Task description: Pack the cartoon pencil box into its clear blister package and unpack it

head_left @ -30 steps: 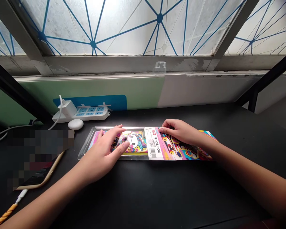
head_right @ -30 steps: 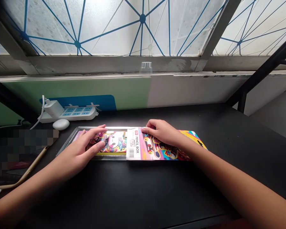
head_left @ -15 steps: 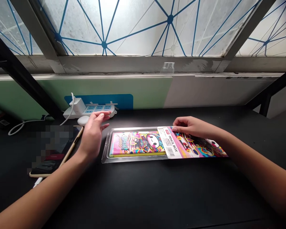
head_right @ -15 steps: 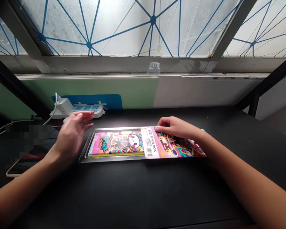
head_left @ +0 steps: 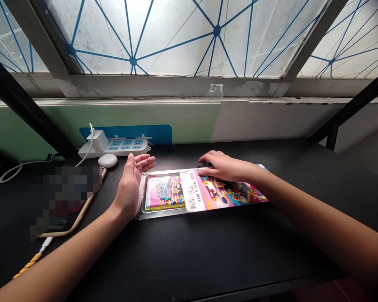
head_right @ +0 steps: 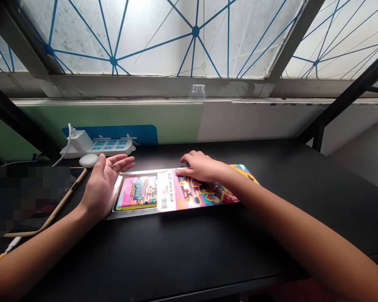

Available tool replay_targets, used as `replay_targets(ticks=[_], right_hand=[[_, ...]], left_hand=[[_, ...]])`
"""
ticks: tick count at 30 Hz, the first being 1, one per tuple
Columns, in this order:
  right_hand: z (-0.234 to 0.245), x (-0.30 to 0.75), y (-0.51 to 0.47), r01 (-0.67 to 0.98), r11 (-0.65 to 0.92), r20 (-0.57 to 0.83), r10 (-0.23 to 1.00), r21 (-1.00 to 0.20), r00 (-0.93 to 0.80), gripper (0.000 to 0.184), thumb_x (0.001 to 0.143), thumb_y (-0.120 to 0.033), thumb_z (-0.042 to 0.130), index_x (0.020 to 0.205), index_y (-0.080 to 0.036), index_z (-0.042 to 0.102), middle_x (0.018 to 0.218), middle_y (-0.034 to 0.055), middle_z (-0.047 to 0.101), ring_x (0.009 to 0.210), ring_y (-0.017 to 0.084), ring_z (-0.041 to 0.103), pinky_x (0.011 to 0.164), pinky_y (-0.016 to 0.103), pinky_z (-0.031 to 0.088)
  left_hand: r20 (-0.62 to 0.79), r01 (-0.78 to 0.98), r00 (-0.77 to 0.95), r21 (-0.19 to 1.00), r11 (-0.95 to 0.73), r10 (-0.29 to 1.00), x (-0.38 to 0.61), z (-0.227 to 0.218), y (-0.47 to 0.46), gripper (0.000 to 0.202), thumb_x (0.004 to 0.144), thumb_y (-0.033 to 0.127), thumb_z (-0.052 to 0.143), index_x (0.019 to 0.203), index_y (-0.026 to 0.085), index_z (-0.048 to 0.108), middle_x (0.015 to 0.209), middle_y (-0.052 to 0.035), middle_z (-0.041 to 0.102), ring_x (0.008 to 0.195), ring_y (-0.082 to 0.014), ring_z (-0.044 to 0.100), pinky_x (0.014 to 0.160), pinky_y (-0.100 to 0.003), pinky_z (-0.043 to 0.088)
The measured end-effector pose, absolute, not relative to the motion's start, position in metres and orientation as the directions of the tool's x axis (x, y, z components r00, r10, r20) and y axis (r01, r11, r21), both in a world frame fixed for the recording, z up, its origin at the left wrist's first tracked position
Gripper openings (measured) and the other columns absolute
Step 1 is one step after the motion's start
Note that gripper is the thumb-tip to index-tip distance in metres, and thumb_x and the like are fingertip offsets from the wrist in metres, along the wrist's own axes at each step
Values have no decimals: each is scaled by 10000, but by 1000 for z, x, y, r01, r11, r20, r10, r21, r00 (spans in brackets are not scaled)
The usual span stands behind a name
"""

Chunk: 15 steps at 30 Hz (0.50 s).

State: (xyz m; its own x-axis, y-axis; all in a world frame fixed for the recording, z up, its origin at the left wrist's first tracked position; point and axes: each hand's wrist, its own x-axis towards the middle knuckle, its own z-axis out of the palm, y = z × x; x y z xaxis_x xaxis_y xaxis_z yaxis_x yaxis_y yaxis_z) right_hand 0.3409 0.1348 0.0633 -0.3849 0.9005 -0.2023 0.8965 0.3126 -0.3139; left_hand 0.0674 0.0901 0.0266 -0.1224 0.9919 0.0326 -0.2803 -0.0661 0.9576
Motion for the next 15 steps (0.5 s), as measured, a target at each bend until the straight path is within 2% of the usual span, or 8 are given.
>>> replay_targets(ticks=[4, 7, 9, 12, 15], right_hand=[[68, 280, 141, 880, 402, -214, 864, -253, -456, 654, 889, -677, 568, 1317, -186, 627, 1391, 205, 584, 1291, 424, 496, 1043, 556, 387], [67, 239, 142, 857, 457, -207, 838, -238, -505, 693, 903, -752, 482, 1276, -193, 649, 1360, 201, 610, 1263, 417, 530, 1016, 539, 406], [66, 222, 139, 839, 492, -162, 831, -234, -532, 688, 935, -745, 429, 1292, -194, 633, 1370, 200, 608, 1268, 403, 533, 1029, 534, 391], [65, 228, 130, 817, 526, -57, 832, -236, -552, 639, 960, -689, 452, 1338, -194, 596, 1414, 192, 588, 1304, 393, 508, 1097, 548, 315], [62, 271, 122, 816, 513, 6, 848, -266, -531, 554, 962, -649, 486, 1337, -258, 601, 1384, 131, 637, 1275, 362, 545, 1119, 519, 307]], left_hand=[[9, -305, -103, 952, -40, 995, 68, 26, 89, 540, 965, 651, 408, 1151, 171, 571, 1210, -133, 686, 1252, -297, 591, 1124, -462, 386], [-17, -321, -110, 947, -19, 994, 68, 26, 90, 525, 951, 647, 439, 1135, 172, 568, 1186, -134, 692, 1225, -296, 611, 1111, -460, 414], [-52, -316, -121, 949, 11, 991, 66, 26, 91, 509, 947, 637, 451, 1120, 174, 570, 1169, -138, 691, 1204, -297, 624, 1073, -459, 457], [-25, -167, -113, 986, 5, 993, 64, 23, 92, 438, 956, 570, 435, 1148, 195, 550, 1209, -137, 671, 1194, -290, 626, 1005, -456, 507], [43, 31, -41, 999, -41, 998, 60, 20, 91, 321, 868, 339, 560, 1168, 224, 564, 1253, -109, 651, 1237, -286, 588, 1024, -452, 478]])
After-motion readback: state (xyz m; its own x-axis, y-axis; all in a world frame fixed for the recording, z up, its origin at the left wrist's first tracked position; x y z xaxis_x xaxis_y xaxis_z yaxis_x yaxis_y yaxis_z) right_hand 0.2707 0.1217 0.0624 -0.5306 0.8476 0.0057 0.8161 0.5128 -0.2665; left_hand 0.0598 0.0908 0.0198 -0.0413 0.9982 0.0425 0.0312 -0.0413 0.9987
